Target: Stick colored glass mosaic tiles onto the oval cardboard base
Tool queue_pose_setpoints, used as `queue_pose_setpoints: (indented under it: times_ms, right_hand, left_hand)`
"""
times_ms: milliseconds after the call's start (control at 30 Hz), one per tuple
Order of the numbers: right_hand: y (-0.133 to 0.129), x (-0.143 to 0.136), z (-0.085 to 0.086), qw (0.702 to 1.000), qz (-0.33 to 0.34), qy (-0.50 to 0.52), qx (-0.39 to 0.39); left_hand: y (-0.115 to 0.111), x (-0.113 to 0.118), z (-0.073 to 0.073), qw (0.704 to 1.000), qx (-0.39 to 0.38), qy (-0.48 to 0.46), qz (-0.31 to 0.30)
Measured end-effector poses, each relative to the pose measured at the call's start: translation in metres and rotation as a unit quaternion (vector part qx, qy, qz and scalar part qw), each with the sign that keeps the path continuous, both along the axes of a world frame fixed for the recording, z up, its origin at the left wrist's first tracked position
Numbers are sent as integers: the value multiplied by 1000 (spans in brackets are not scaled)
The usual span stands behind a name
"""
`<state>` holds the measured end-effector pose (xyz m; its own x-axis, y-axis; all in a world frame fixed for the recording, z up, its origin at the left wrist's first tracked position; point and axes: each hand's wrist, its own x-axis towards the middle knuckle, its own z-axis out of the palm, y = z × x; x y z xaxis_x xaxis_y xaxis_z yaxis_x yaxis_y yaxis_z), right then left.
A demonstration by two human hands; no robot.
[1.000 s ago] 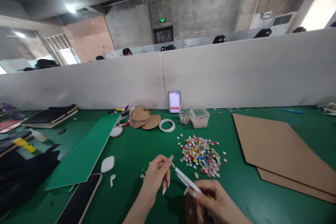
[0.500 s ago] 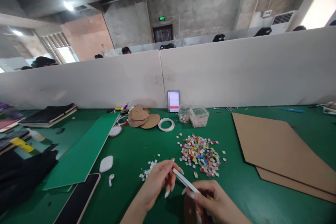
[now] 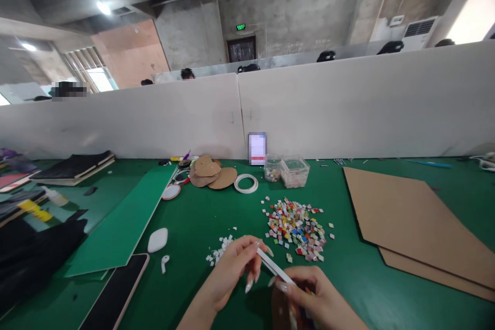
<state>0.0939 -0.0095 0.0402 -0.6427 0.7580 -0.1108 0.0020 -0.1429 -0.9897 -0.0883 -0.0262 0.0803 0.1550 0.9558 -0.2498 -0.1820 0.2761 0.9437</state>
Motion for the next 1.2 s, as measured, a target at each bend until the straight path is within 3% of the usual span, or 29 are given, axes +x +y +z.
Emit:
queue_pose_setpoints:
  times_ms: [400, 867, 1200]
  right_hand:
    - [-3, 0, 2, 997, -39, -52, 29]
    - [-2, 2, 9, 998, -20, -48, 26]
    - [0, 0, 1, 1000, -7, -17, 5]
  left_hand:
    - [1, 0, -6, 1000, -19, 16, 4]
    - [2, 0, -5, 999, -15, 28, -1]
    - [1, 3, -13, 987, 68, 148, 10]
